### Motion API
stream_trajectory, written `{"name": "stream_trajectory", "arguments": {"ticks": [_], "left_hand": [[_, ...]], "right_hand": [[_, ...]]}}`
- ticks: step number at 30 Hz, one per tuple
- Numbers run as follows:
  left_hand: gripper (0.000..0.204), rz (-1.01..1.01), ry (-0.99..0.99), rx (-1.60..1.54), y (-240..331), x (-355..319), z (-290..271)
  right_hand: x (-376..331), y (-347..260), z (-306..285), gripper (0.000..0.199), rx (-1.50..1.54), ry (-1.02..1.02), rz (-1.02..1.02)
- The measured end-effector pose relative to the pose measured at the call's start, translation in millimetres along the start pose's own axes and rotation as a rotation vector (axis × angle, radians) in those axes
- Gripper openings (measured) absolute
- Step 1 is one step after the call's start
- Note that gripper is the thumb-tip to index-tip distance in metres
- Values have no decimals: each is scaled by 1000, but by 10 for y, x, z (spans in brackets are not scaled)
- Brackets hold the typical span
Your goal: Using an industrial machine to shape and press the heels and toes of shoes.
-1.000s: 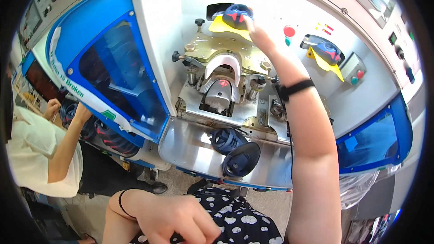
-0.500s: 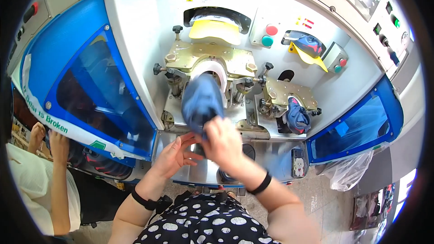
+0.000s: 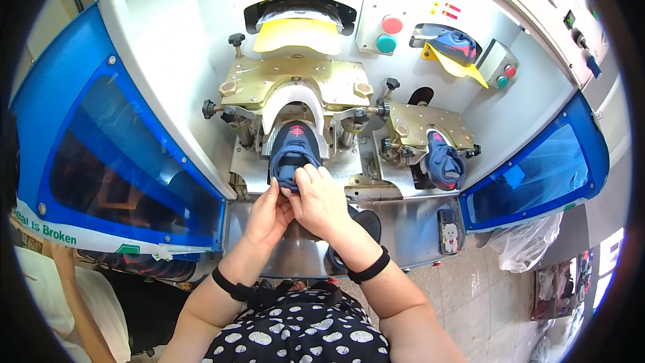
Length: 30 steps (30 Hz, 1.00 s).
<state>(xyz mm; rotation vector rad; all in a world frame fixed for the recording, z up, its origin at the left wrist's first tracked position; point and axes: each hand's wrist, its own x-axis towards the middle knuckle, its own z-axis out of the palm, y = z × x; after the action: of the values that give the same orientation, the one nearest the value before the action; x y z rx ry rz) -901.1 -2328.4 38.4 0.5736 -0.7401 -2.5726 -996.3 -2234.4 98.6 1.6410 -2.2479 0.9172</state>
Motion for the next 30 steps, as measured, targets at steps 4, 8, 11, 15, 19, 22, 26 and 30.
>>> {"name": "stream_trajectory", "arguments": {"ticks": [4,8,11,15,19,22,26,30], "left_hand": [[37,-19,5,21,52,10,18],[35,-53,13,-9,94,25,31],[35,-62,3,16,129,22,30],[35,-80,30,32,188,33,67],[34,-67,64,44,211,56,105],[34,-62,62,52,206,24,82],[33,-58,130,73,110,-16,32],[35,-67,251,-13,-13,16,33]], "right_hand": [[53,17,-4,21,16,5,0],[65,11,-1,21,28,10,22],[58,-1,16,21,16,5,37],[101,-1,13,21,19,7,35],[130,-34,-75,24,34,-13,48],[110,-100,-168,33,27,42,32],[211,-104,-150,58,-39,84,-56],[308,-43,32,67,-118,-40,-51]]}}
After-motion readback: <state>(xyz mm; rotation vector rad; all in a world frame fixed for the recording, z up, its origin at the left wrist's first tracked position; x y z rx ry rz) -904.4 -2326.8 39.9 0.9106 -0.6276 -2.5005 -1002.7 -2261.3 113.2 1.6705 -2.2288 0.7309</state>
